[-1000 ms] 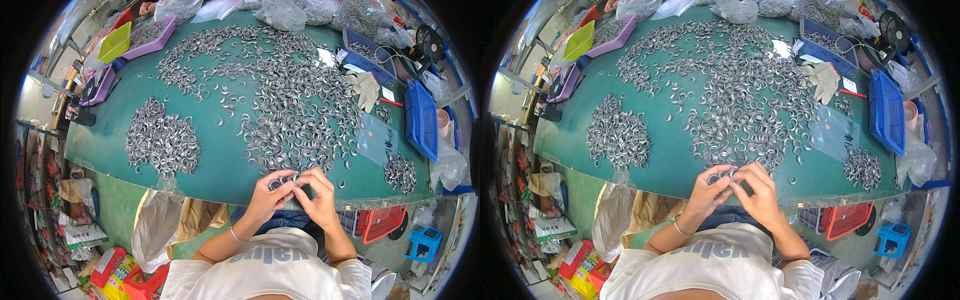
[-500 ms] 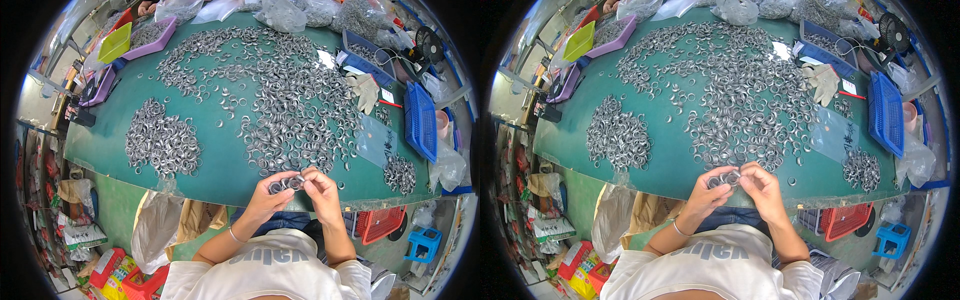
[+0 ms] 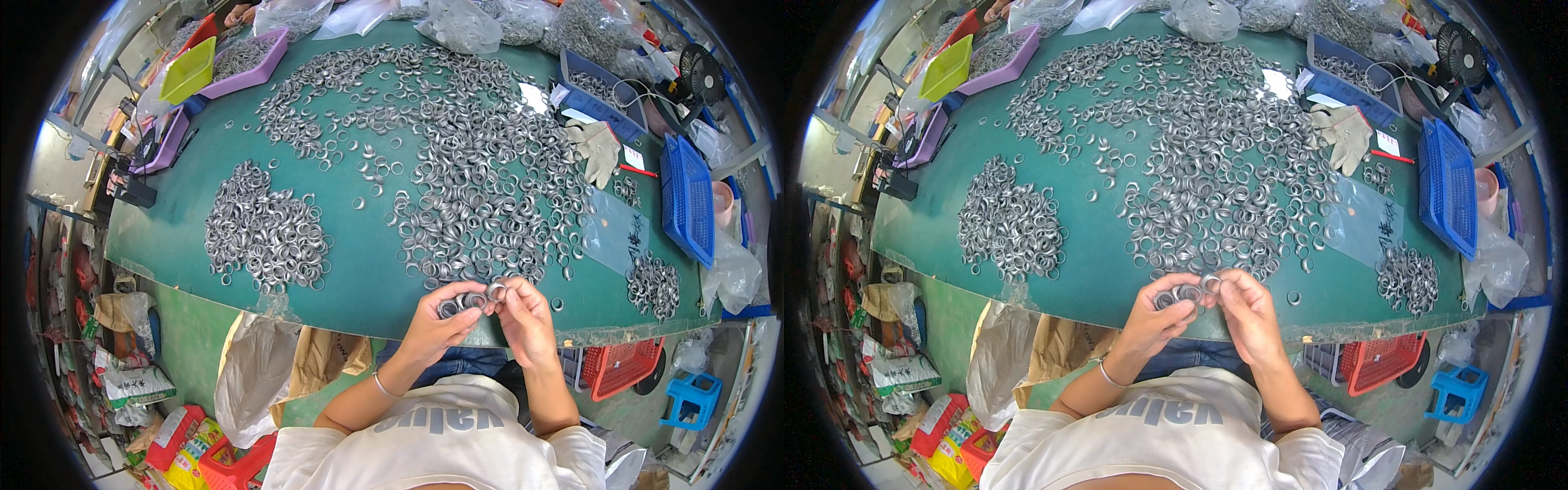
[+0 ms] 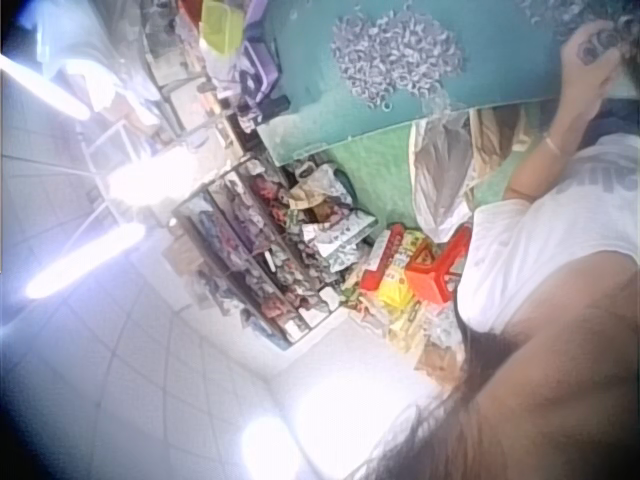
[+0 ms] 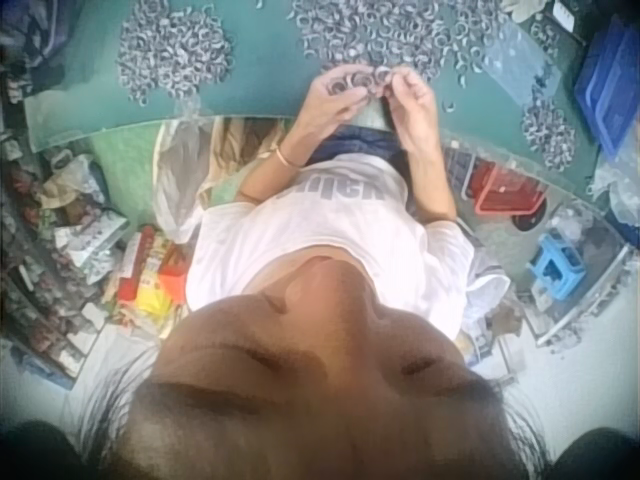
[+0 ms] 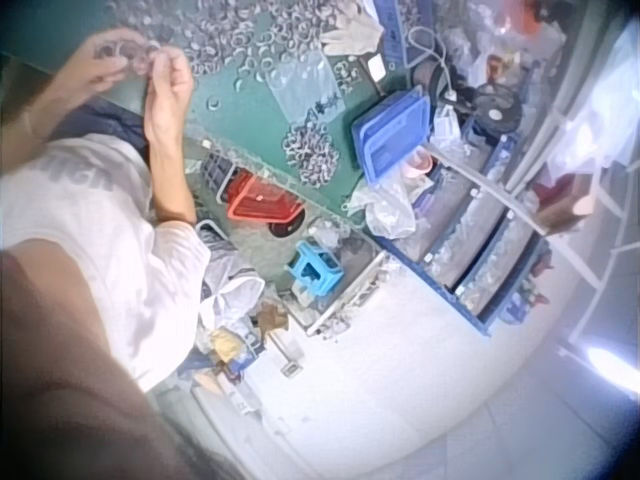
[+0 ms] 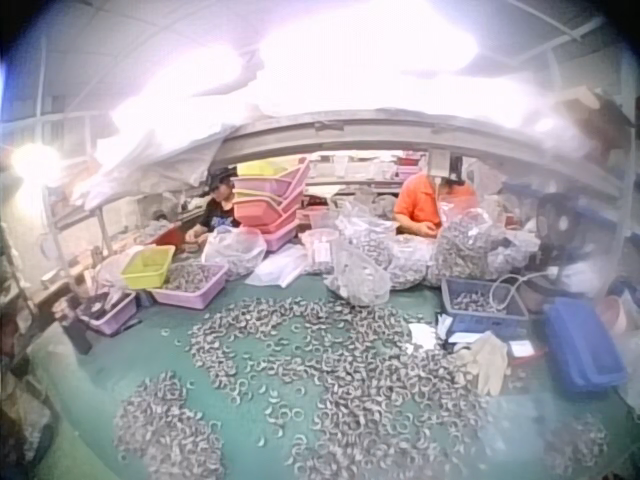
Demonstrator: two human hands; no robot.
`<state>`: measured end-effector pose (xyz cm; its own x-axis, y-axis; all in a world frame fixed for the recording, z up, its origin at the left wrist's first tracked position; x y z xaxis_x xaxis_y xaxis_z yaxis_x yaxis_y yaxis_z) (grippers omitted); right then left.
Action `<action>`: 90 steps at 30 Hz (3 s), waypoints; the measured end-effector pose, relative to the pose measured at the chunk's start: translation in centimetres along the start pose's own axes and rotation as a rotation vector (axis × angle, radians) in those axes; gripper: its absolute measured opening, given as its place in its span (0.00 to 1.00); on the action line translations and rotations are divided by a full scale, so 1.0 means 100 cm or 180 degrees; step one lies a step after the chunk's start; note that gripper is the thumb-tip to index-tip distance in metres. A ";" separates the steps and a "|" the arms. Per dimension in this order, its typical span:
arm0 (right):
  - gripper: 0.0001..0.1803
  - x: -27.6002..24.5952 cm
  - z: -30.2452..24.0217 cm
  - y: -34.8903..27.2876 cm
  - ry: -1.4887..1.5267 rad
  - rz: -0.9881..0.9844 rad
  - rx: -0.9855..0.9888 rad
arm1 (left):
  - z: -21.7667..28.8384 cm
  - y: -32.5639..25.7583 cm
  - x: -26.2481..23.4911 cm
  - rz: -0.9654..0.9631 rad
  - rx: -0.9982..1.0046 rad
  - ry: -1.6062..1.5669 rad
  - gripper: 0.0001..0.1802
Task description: The person sorts through a large pile of small crescent-shaped metal components on a workbench, picking them up individually or in small groups to move them into different areas of the workspace or into a small black container.
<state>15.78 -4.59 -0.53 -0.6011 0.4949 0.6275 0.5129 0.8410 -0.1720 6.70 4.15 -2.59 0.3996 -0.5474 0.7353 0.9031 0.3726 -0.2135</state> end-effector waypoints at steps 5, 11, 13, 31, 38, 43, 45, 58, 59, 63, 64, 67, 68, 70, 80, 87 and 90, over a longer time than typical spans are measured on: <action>0.06 0.006 -0.010 -0.005 -0.1074 0.0253 -0.0495 | -0.003 0.002 0.001 0.0088 -0.0168 -0.0129 0.16; 0.11 0.046 -0.036 -0.016 -0.4679 0.0294 -0.2296 | -0.006 0.001 -0.004 0.0165 -0.0246 -0.0611 0.19; 0.12 0.050 -0.035 -0.018 -0.4868 0.0204 -0.2440 | -0.004 0.002 -0.002 0.0101 -0.0081 -0.0428 0.18; 0.13 0.058 -0.026 -0.017 -0.4806 -0.0204 -0.2315 | 0.007 -0.003 -0.017 0.0093 -0.0410 -0.0233 0.12; 0.10 0.057 -0.033 -0.020 -0.3908 0.0185 -0.2679 | 0.016 -0.011 -0.026 0.0462 -0.0211 -0.0099 0.13; 0.08 0.045 -0.029 -0.015 -0.3838 0.0126 -0.2438 | 0.098 -0.017 -0.071 0.1232 0.0867 0.0746 0.10; 0.08 0.033 -0.024 -0.016 -0.3841 0.0245 -0.2403 | 0.152 -0.021 -0.095 0.1946 0.1652 0.1703 0.10; 0.09 0.009 -0.001 -0.015 -0.3925 0.0400 -0.2293 | 0.241 -0.022 -0.158 0.2975 0.3070 0.6494 0.08; 0.09 0.008 -0.001 -0.015 -0.3929 0.0402 -0.2287 | 0.240 -0.021 -0.157 0.2968 0.3015 0.6525 0.08; 0.09 0.010 0.001 -0.015 -0.3908 0.0403 -0.2277 | 0.243 -0.025 -0.160 0.2697 0.3264 0.6509 0.09; 0.09 0.010 0.001 -0.015 -0.3898 0.0403 -0.2279 | 0.243 -0.025 -0.161 0.2680 0.3208 0.6476 0.09; 0.09 0.010 0.001 -0.015 -0.3904 0.0411 -0.2283 | 0.244 -0.024 -0.156 0.2632 0.3055 0.6485 0.09; 0.09 0.010 0.001 -0.015 -0.3904 0.0415 -0.2285 | 0.246 -0.023 -0.153 0.2620 0.3007 0.6561 0.10; 0.09 0.010 0.001 -0.015 -0.3908 0.0425 -0.2286 | 0.249 -0.018 -0.148 0.2550 0.2851 0.6759 0.11; 0.09 0.009 0.003 -0.014 -0.3896 0.0415 -0.2333 | 0.311 0.091 -0.229 0.1142 0.0904 0.6979 0.19; 0.08 0.010 0.000 -0.013 -0.3914 0.0435 -0.2294 | 0.319 0.101 -0.250 0.1288 0.0172 0.7556 0.11; 0.08 0.011 0.000 -0.013 -0.3876 0.0403 -0.2288 | 0.319 0.091 -0.242 0.1340 0.0094 0.7599 0.11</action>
<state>14.43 -5.14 0.36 -0.4832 0.7436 -0.4622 0.5756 0.6676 0.4723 0.24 44.76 -1.81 -0.0778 -0.0196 -0.9968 0.7695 0.6345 -0.0726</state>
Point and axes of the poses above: each hand's wrist, its own y-axis towards the middle knuckle, its own x-axis out of the palm, z = x × y, the point moved 6 cm from there along y, towards the middle knuckle, and after that the axes turned 4 degrees about x, right-handed, at the moved point
